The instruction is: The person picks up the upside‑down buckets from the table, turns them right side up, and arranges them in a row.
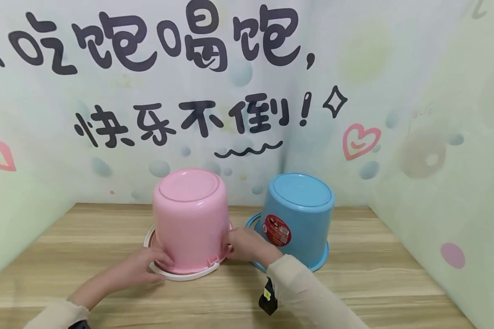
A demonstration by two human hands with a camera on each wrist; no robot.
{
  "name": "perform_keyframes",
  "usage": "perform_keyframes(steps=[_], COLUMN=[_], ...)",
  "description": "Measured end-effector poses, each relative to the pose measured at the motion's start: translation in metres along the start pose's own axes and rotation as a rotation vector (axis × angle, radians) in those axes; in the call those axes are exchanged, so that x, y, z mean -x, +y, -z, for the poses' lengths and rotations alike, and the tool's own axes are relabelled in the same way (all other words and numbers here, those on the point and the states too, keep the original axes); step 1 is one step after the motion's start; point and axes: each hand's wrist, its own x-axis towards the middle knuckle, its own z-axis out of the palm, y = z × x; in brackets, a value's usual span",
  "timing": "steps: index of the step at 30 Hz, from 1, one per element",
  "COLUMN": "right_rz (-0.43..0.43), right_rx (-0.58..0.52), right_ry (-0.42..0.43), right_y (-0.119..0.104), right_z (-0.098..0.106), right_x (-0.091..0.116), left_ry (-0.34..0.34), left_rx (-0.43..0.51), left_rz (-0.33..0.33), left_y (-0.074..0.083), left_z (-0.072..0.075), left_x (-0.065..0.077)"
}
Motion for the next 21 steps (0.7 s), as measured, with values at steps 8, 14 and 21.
perform_keyframes(steps=[8,14,21], right_rz=[0.024,0.002,-0.008], right_rx=[0.034,0.007,-0.018], right_ry=[-0.018,0.005,0.016], right_y=[0.001,0.002,0.002], right_z=[-0.013,-0.017,-0.018], right_x=[0.001,0.0,-0.001], left_ry=[0.002,0.017,0.052], left_rx=[-0.07,-0.099,-0.123], left_rz=[-0.054,-0.08,-0.146], left_y=[-0.004,-0.007,-0.009], left_z=[-0.007,-0.011,-0.011], left_x=[0.001,0.0,0.001])
